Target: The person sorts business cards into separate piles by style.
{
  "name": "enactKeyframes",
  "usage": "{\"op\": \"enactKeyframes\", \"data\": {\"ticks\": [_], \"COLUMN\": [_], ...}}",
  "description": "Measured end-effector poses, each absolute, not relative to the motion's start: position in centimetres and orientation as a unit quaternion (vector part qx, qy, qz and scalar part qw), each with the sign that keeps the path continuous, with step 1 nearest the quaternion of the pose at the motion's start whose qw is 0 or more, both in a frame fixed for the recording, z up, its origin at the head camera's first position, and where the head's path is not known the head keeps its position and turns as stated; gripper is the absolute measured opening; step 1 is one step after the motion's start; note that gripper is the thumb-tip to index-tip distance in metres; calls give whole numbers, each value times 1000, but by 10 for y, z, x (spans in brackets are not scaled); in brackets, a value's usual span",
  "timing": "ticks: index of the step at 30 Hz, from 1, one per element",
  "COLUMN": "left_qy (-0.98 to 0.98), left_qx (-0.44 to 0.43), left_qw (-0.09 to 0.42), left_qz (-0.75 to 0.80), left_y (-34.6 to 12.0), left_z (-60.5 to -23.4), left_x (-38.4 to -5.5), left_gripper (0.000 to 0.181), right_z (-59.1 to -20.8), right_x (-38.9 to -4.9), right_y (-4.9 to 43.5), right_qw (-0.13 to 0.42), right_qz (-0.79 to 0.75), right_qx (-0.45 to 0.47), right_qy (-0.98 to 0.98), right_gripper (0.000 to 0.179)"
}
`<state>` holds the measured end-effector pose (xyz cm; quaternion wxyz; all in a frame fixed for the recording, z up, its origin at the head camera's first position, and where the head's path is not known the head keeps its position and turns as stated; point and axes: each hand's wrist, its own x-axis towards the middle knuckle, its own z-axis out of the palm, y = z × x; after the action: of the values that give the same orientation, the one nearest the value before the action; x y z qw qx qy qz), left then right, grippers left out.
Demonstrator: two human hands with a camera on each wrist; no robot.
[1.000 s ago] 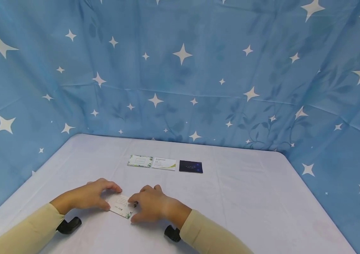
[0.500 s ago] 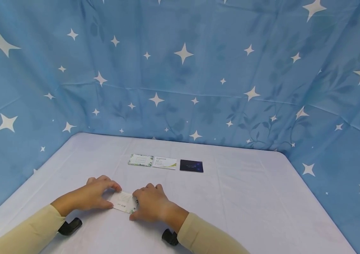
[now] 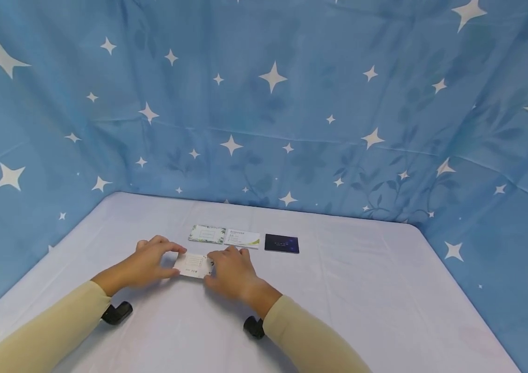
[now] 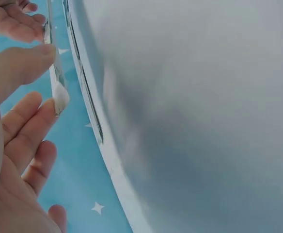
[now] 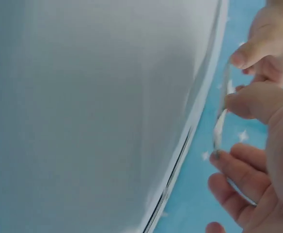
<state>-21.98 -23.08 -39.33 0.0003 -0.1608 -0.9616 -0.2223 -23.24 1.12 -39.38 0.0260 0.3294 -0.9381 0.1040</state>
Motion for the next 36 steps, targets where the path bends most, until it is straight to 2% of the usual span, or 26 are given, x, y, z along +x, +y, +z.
{"op": "enactKeyframes", "data": {"ticks": [9, 16, 23, 29, 36], "left_qy": [-972, -977, -980, -978, -975], "left_qx": [-141, -138, -116, -104, -98], "left_qw": [-5, -14, -31, -43, -53], "left_qz": [-189, -164, -160, -178, -192], "left_y": [-224, -217, -214, -214, -211], "left_z": [-390, -386, -391, -396, -397], "left_x": [-258, -280, -291, -291, -290], "left_gripper": [41, 37, 37, 38, 40], "right_z": [-392, -388, -390, -395, -396], "right_x": [-277, -298, -305, -305, -304], "right_y": [6, -1, -4, -6, -7], "right_qw": [2, -39, -65, -63, -62], "right_qz": [112, 112, 110, 117, 114], "right_qx": [302, 264, 252, 232, 219], "right_qy": [-947, -957, -959, -964, -967], "right_gripper": [48, 48, 47, 42, 47]}}
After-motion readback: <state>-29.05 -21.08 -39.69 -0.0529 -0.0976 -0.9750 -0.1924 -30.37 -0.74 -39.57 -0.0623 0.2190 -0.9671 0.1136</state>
